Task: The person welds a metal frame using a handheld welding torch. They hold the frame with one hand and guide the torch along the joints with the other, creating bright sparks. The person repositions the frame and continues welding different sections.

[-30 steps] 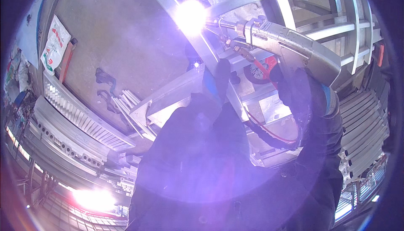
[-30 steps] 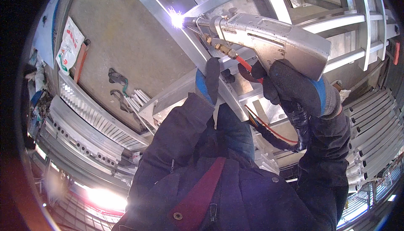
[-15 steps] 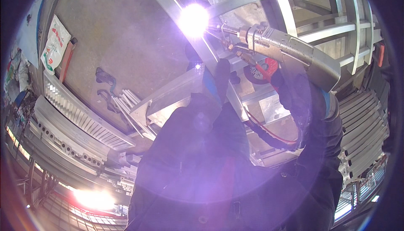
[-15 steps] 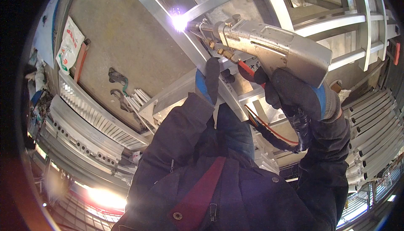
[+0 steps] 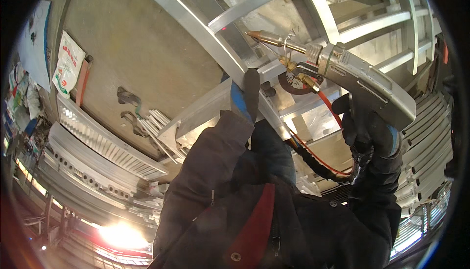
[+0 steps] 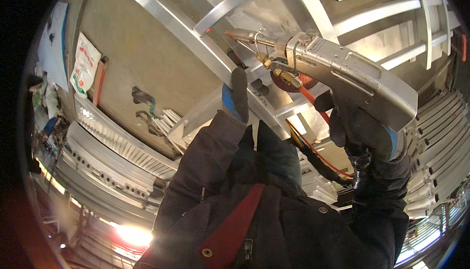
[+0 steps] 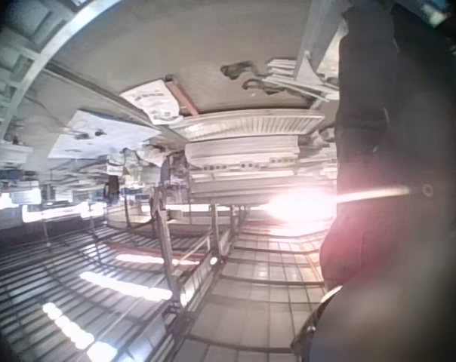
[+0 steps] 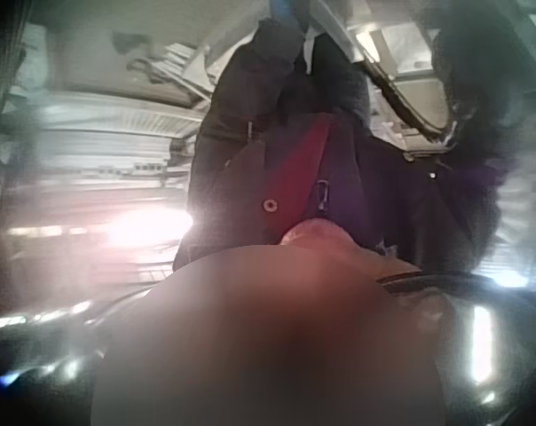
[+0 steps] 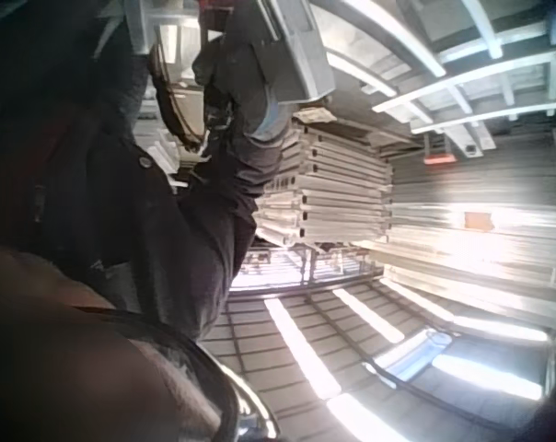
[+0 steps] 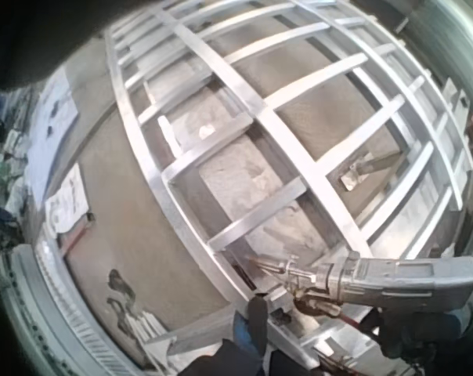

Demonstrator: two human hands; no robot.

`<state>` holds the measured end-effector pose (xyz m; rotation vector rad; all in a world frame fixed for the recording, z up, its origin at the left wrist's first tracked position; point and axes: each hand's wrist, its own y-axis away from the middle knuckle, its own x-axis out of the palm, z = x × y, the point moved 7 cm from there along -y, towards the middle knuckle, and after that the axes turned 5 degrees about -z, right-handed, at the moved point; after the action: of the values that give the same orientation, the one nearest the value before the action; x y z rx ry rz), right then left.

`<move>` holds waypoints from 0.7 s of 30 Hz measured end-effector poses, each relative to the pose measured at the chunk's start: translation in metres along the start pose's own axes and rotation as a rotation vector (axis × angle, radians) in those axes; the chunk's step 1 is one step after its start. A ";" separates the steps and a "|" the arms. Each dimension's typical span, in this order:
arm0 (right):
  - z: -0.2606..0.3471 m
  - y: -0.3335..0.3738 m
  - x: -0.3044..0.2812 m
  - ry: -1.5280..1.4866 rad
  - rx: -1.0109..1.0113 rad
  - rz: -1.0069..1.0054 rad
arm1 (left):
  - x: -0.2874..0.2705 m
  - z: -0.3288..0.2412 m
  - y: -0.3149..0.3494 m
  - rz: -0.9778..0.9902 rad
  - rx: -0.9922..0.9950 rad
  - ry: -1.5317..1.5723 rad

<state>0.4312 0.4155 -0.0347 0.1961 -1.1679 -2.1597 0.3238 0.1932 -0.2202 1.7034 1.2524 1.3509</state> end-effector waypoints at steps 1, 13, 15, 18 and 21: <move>-0.003 0.002 -0.003 -0.039 -0.011 0.046 | 0.002 -0.002 0.001 0.015 0.021 -0.036; -0.052 0.026 -0.052 -0.198 0.059 0.275 | 0.011 -0.011 0.013 0.048 0.043 -0.194; -0.061 0.028 -0.057 -0.250 0.091 0.288 | 0.005 -0.007 0.013 0.069 0.069 -0.144; -0.071 0.032 -0.063 -0.477 0.212 0.295 | -0.008 0.000 0.022 0.035 0.247 -0.462; -0.079 0.039 -0.072 -0.319 0.224 0.266 | -0.026 0.026 0.048 -0.015 0.242 -0.600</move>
<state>0.5385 0.3911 -0.0626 -0.2066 -1.5232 -1.8678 0.3625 0.1536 -0.1943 2.0503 1.0914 0.6091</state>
